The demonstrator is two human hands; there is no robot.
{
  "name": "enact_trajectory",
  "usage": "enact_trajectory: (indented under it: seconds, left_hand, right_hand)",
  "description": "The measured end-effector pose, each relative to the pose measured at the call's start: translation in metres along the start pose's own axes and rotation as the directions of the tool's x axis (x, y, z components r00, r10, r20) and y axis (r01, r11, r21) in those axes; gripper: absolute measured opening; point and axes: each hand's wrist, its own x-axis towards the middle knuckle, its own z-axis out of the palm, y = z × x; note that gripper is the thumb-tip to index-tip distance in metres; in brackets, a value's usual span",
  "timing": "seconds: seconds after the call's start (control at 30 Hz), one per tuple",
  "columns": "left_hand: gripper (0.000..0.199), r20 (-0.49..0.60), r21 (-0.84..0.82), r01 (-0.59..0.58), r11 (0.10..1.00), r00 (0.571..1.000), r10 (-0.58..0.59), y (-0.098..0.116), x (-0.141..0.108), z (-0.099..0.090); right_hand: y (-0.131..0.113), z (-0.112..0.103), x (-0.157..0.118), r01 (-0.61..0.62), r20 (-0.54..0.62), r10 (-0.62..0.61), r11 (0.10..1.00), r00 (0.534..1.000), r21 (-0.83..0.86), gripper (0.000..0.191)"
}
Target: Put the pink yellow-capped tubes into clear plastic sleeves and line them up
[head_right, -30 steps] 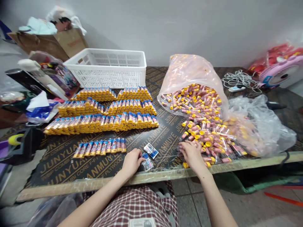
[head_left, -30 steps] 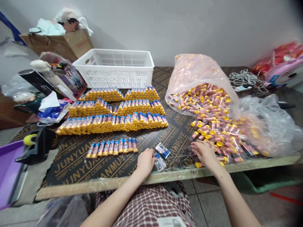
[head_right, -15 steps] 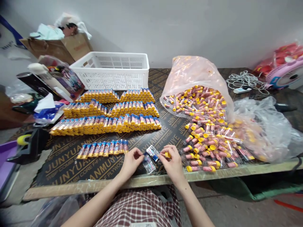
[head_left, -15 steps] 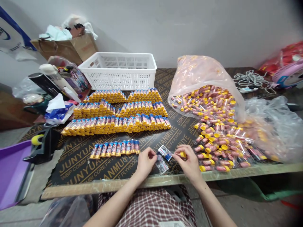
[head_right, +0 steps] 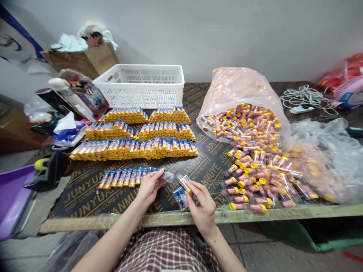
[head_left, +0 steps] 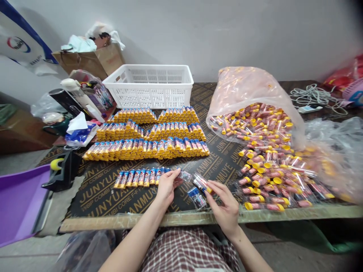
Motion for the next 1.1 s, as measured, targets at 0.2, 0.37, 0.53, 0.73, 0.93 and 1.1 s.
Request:
enact_trajectory:
  seconds: [0.2, 0.37, 0.53, 0.73, 0.93, 1.1]
  left_hand:
    - [0.035, -0.040, -0.017, -0.007, 1.000, 0.999, 0.006, 0.000, 0.000, -0.001]
    - [0.036, -0.016, 0.033, -0.070, 0.997, 0.997, 0.071, -0.004, -0.004, 0.003]
    - [0.041, 0.115, 0.051, -0.070, 0.996, 0.991, 0.063, -0.003, -0.013, 0.008]
    - [0.048, 0.294, 0.191, 0.052, 0.980, 0.950, -0.107, -0.001, -0.026, 0.010]
    - [0.038, 0.435, 0.299, 0.077, 0.951, 0.876, -0.207, -0.007, -0.034, 0.010]
    - [0.036, 0.450, 0.345, 0.068, 0.936, 0.863, -0.229, -0.010, -0.035, 0.009]
  right_hand:
    - [-0.003, 0.004, -0.002, 0.025, 0.002, -0.025, 1.000, 1.000, -0.006, 0.041]
    - [-0.003, 0.007, -0.004, 0.014, 0.104, -0.019, 0.999, 0.994, 0.043, 0.041]
    - [0.003, 0.009, -0.006, -0.068, 0.248, 0.040, 0.992, 0.968, 0.106, 0.040]
    - [0.011, 0.011, -0.002, -0.038, 0.258, 0.014, 0.996, 0.966, 0.086, 0.065]
    - [0.010, 0.008, 0.008, -0.017, 0.395, -0.054, 0.985, 0.917, 0.173, 0.080]
    - [0.011, 0.007, 0.008, -0.020, 0.474, -0.088, 0.976, 0.876, 0.218, 0.081]
